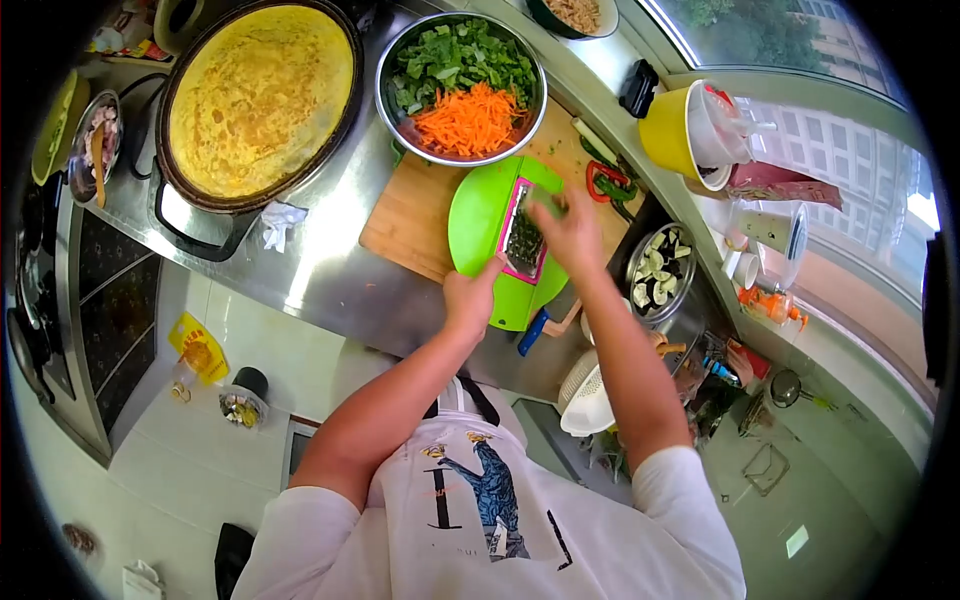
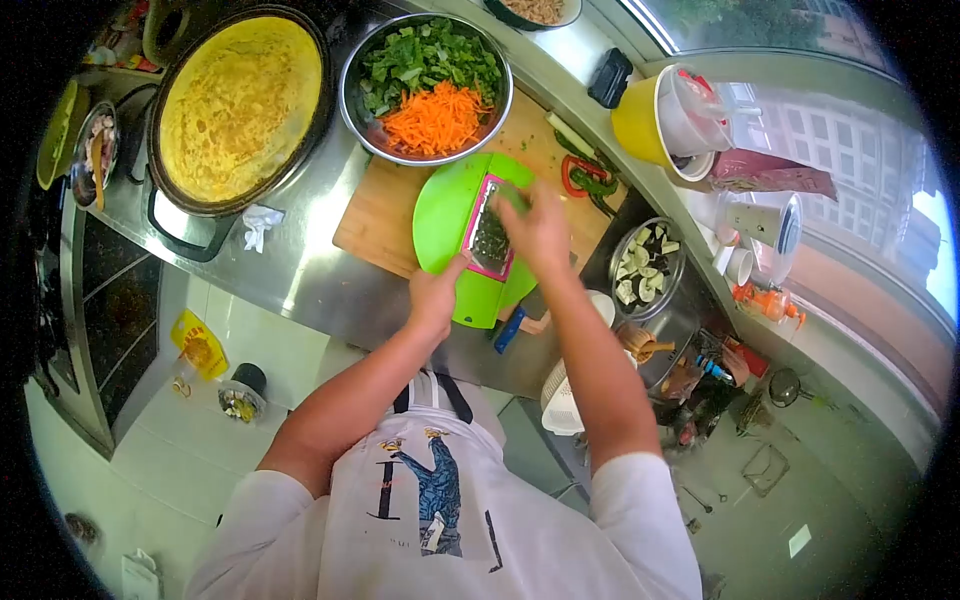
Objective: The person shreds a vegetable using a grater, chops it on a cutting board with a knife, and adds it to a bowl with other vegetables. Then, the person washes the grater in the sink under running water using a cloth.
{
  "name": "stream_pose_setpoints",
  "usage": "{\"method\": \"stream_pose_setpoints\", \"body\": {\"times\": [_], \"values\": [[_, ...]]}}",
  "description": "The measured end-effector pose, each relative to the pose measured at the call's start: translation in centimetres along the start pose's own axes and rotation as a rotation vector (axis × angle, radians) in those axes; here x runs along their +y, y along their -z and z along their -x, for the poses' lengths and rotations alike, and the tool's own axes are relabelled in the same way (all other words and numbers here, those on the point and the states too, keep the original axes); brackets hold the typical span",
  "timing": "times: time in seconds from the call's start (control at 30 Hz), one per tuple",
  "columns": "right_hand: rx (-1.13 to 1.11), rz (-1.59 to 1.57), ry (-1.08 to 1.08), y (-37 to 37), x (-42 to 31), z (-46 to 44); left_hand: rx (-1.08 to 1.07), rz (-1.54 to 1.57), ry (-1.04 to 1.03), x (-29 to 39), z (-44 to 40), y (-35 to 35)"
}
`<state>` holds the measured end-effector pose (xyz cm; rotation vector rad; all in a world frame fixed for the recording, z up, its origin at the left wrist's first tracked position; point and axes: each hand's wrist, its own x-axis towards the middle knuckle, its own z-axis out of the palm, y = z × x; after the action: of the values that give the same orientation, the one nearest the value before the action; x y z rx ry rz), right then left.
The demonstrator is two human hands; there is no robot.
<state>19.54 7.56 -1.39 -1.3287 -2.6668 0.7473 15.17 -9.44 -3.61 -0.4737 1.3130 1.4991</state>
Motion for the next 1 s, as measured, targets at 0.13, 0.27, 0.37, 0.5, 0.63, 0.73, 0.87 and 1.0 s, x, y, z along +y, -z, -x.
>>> {"method": "stream_pose_setpoints", "body": {"times": [0.13, 0.27, 0.37, 0.5, 0.63, 0.73, 0.87, 1.0], "values": [[0.105, 0.013, 0.086, 0.1, -0.4, -4.1, -0.034, 0.095, 0.008, 0.4, 0.2, -0.4], [0.02, 0.098, 0.203, 3.0, -2.4, 3.5, 0.028, 0.103, 0.02, 0.7, 0.7, -0.5], [-0.1, 0.049, 0.045, 2.5, -2.5, 5.9, 0.065, 0.093, -0.03, 0.6, -0.2, -0.4], [0.161, 0.048, 0.176, -1.4, -0.8, -2.6, 0.042, 0.015, -0.043, 1.2, 0.1, 0.0], [0.086, 0.092, 0.075, -0.1, -0.6, -6.7, 0.028, 0.043, -0.12, 0.9, 0.2, -0.7], [0.013, 0.125, 0.197, 2.7, -1.9, 1.0, 0.02, 0.058, -0.054, 0.6, 1.3, 0.0], [-0.128, 0.059, -0.013, 1.8, -2.4, 3.4, 0.058, 0.064, 0.0, 0.8, 0.1, -0.3], [0.069, 0.161, 0.009, -1.2, -1.6, -4.8, 0.042, 0.046, -0.013, -0.1, 0.5, 0.2]]}}
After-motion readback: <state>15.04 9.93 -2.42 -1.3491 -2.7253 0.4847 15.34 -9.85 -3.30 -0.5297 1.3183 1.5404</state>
